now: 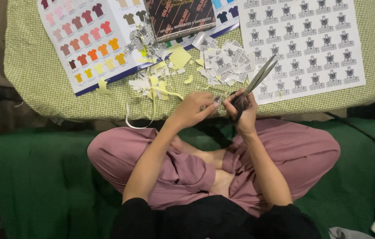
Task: The person cuts individual labels from a printed sheet of paper using handheld scissors, holding each label with one hand while cutting with the other, then placing the cut labels into a pile.
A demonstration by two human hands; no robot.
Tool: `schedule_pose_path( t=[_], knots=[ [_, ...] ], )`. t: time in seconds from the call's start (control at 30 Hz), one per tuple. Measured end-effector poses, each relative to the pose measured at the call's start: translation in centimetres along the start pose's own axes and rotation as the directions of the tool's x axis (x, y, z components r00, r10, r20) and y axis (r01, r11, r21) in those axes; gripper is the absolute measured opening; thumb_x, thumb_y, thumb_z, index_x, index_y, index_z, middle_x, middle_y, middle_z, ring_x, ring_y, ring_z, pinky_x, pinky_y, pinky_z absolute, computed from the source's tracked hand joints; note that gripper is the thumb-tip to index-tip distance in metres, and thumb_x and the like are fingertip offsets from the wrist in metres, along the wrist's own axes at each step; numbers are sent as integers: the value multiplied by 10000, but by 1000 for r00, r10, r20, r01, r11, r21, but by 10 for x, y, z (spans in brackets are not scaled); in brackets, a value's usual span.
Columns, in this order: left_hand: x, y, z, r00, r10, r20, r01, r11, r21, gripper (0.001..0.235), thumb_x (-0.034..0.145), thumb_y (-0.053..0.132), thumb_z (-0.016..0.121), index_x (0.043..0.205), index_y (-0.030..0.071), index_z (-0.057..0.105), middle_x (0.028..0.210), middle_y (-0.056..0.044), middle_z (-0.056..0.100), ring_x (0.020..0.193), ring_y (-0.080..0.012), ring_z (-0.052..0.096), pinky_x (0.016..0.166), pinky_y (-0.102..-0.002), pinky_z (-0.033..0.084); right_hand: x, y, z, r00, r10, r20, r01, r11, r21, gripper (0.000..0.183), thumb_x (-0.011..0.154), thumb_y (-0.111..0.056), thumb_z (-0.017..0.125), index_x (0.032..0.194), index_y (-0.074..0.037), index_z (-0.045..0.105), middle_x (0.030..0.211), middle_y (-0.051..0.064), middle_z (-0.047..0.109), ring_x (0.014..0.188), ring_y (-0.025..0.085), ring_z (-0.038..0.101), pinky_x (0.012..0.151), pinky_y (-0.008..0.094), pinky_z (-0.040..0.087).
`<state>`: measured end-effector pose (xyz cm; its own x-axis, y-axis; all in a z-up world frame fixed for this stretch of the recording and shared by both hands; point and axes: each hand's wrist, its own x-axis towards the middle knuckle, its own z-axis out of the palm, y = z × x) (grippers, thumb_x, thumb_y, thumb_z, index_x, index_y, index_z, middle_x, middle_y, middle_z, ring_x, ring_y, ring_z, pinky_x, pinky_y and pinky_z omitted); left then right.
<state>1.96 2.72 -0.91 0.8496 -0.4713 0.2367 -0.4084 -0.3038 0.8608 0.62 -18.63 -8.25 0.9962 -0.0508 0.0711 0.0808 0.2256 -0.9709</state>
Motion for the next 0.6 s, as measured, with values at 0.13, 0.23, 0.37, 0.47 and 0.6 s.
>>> schedule_pose_path(
  t=[0.13, 0.23, 0.37, 0.47, 0.6],
  knots=[
    [-1, -1, -15, 998, -61, 26, 59, 995, 79, 395, 1075, 335, 536, 760, 137, 670, 796, -81, 657, 827, -316, 679, 802, -391, 489, 3, 2, 1, 1000, 5, -21, -5, 1000, -3, 482, 779, 53, 904, 1109, -22, 561, 816, 188, 709, 656, 178, 689, 564, 247, 530],
    [-5, -10, -33, 983, -182, -30, 184, 980, 78, 350, 1065, 331, 586, 834, 115, 736, 816, -122, 701, 832, -345, 702, 802, -420, 519, 5, 6, 0, 999, 38, -39, -37, 999, 31, 457, 788, 40, 896, 1106, -32, 576, 814, 166, 717, 641, 166, 683, 558, 255, 522],
    [-1, -34, -66, 754, -538, -376, 524, 839, -149, 230, 1028, 302, 683, 1157, 115, 713, 953, -83, 751, 884, -231, 732, 779, -334, 577, 10, 4, -3, 994, 50, -102, -38, 993, 110, 464, 813, 68, 855, 1133, -60, 544, 831, 146, 705, 647, 155, 671, 570, 236, 501],
    [-2, -64, -87, 578, -526, -624, 440, 845, -305, 329, 1028, 282, 732, 1189, 10, 638, 924, -126, 742, 690, -179, 744, 626, -270, 597, 11, 5, -2, 987, 66, -145, -51, 993, 103, 459, 816, 73, 850, 1137, -62, 550, 853, 153, 713, 640, 171, 690, 580, 242, 529],
    [-9, -115, -93, 469, -539, -699, 304, 842, -445, 482, 969, 186, 804, 1314, -38, 553, 970, -147, 733, 570, -206, 756, 519, -251, 620, 10, 5, -1, 985, 52, -167, -44, 998, 51, 432, 816, 44, 868, 1127, -45, 582, 894, 159, 739, 696, 169, 722, 627, 255, 574]
  ],
)
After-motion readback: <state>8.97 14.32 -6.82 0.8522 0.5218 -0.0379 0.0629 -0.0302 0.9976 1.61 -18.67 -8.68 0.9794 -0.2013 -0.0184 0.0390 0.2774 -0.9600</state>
